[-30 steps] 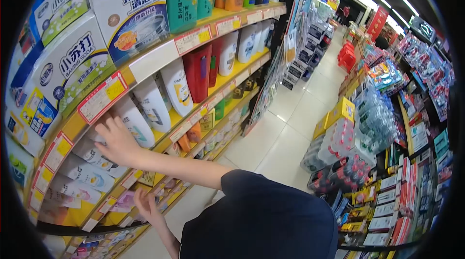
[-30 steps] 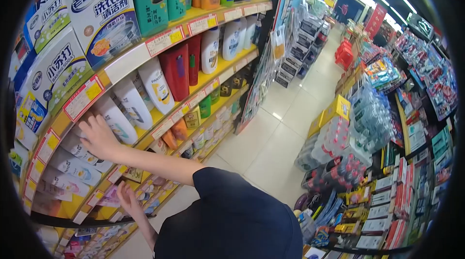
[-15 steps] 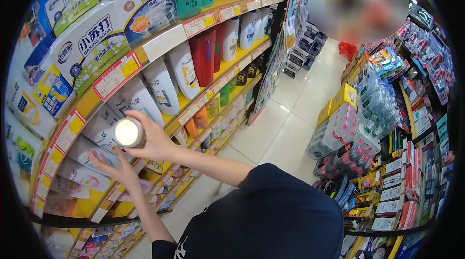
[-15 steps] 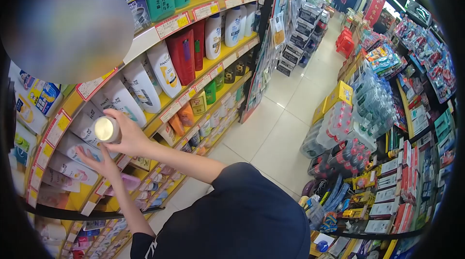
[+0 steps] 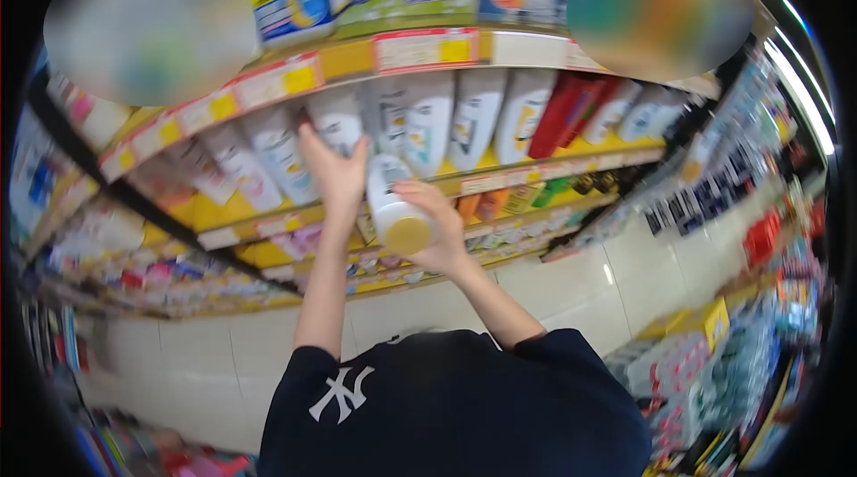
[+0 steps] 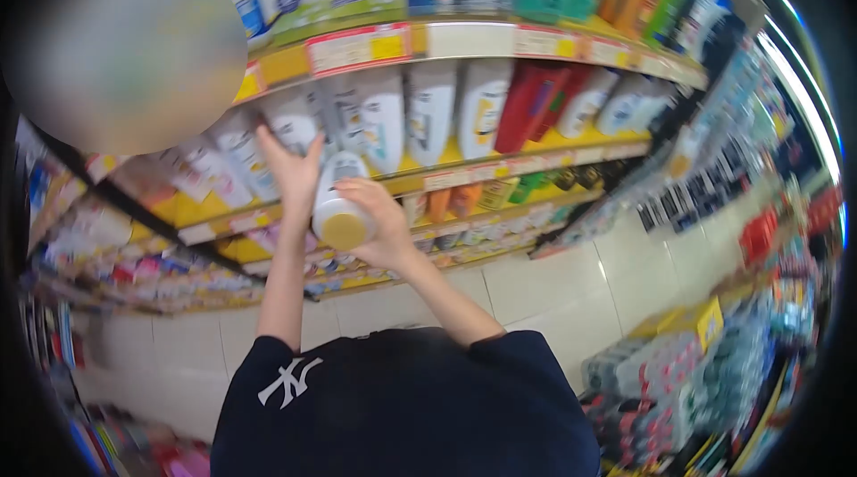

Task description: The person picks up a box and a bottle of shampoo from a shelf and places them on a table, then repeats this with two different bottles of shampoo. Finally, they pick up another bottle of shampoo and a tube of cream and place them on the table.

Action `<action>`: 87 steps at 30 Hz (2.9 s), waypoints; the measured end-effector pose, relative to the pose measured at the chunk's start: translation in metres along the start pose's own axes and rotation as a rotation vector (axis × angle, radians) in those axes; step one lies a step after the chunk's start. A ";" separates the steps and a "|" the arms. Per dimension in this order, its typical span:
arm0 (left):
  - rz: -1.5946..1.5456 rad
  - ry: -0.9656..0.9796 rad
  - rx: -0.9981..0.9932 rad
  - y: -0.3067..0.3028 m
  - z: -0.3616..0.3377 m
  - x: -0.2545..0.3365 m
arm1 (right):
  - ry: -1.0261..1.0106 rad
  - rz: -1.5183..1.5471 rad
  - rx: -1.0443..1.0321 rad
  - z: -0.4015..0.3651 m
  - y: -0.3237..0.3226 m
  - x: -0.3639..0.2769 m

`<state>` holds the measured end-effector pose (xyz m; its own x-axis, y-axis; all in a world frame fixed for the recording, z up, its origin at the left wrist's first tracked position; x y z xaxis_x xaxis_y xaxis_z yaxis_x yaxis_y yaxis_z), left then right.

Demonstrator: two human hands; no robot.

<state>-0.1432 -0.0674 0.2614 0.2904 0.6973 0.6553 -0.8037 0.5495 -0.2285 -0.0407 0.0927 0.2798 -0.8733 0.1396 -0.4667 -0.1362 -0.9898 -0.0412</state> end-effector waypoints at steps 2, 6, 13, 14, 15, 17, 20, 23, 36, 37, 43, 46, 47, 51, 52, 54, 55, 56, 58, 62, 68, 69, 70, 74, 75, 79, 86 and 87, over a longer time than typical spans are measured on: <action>0.073 0.024 0.054 0.001 0.000 0.002 | 0.009 0.020 -0.001 -0.006 -0.004 0.004; -0.010 -0.008 0.001 -0.006 -0.001 0.017 | 0.041 0.125 0.041 -0.012 -0.016 0.014; -0.209 -0.108 -0.048 -0.022 -0.047 -0.011 | 0.154 0.121 0.034 -0.011 -0.035 0.023; -0.179 0.063 0.086 -0.037 -0.055 -0.006 | 0.179 0.101 0.038 -0.007 -0.038 0.021; -0.147 0.240 0.222 -0.061 -0.059 0.020 | 0.152 0.055 0.044 0.001 -0.043 0.017; -0.175 0.398 0.320 -0.101 -0.065 0.059 | 0.046 0.064 0.065 0.025 -0.059 -0.005; -0.208 0.210 0.132 -0.153 -0.076 0.076 | 0.189 0.508 0.244 0.038 -0.073 -0.011; -0.969 -0.455 0.068 -0.177 -0.099 0.043 | 0.463 0.815 -0.088 0.041 -0.042 -0.015; -1.942 -0.553 0.111 -0.295 -0.161 -0.023 | 1.318 2.510 -1.086 -0.109 0.248 -0.106; -1.917 -0.542 0.151 -0.316 -0.159 -0.036 | 1.342 2.579 -1.109 -0.116 0.271 -0.118; -1.800 -0.428 0.473 -0.451 -0.149 -0.115 | 1.394 2.602 -1.172 -0.117 0.407 -0.166; -1.688 -0.360 0.624 -0.528 -0.164 -0.145 | 1.445 2.612 -1.147 -0.116 0.473 -0.185; -1.637 -0.336 0.652 -0.550 -0.171 -0.154 | 1.413 2.562 -1.129 -0.115 0.493 -0.185; -1.454 -0.322 0.726 -0.620 -0.191 -0.179 | 1.394 2.346 -1.021 -0.121 0.560 -0.165; -1.414 -0.312 0.742 -0.636 -0.194 -0.189 | 1.423 2.287 -1.011 -0.124 0.577 -0.158; -1.302 -0.303 0.800 -0.669 -0.198 -0.211 | 1.416 2.286 -0.965 -0.127 0.616 -0.151; -1.210 -0.365 0.908 -0.686 -0.195 -0.223 | 1.427 2.207 -0.932 -0.128 0.635 -0.150; -1.117 -0.437 0.965 -0.700 -0.194 -0.239 | 1.436 2.129 -0.902 -0.129 0.655 -0.148; -0.916 -0.568 1.072 -0.731 -0.191 -0.273 | 1.403 2.148 -0.867 -0.129 0.701 -0.142; -0.787 -0.675 1.076 -0.792 -0.143 -0.363 | 1.277 2.174 -0.846 -0.133 0.814 -0.148; -0.703 -0.618 0.991 -0.910 -0.018 -0.465 | 1.353 2.348 -0.833 -0.145 1.008 -0.218; -0.675 -0.623 0.991 -0.928 -0.004 -0.477 | 1.384 2.392 -0.878 -0.150 1.036 -0.245; -0.650 -0.626 0.992 -0.946 0.007 -0.490 | 1.346 2.414 -0.967 -0.158 1.065 -0.263; -0.659 -0.592 1.121 -1.007 0.019 -0.551 | 1.322 2.381 -1.199 -0.191 1.158 -0.333; -0.689 -0.570 1.145 -1.021 0.018 -0.570 | 1.344 2.403 -1.235 -0.198 1.182 -0.347; -0.641 -0.676 1.347 -1.082 0.008 -0.659 | 1.394 2.531 -1.100 -0.200 1.291 -0.388; -0.551 -0.614 1.166 -1.255 0.120 -0.808 | 1.049 2.476 -1.166 -0.186 1.496 -0.457; -0.635 -0.614 1.158 -1.276 0.142 -0.830 | 1.003 2.486 -1.154 -0.181 1.521 -0.464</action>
<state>0.5673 -1.4123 0.1117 0.7246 0.0171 0.6890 -0.6736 -0.1942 0.7132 0.2418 -1.4822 0.2734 0.9395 -0.0348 -0.3408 0.2711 0.6840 0.6773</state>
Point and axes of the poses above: each hand's wrist, its own z-axis towards the middle knuckle, its own y-axis out of the palm, x = y × z, the point moved 7 cm from there along z, towards the middle knuckle, and after that the axes turned 8 degrees about x, right-handed, at the moved point
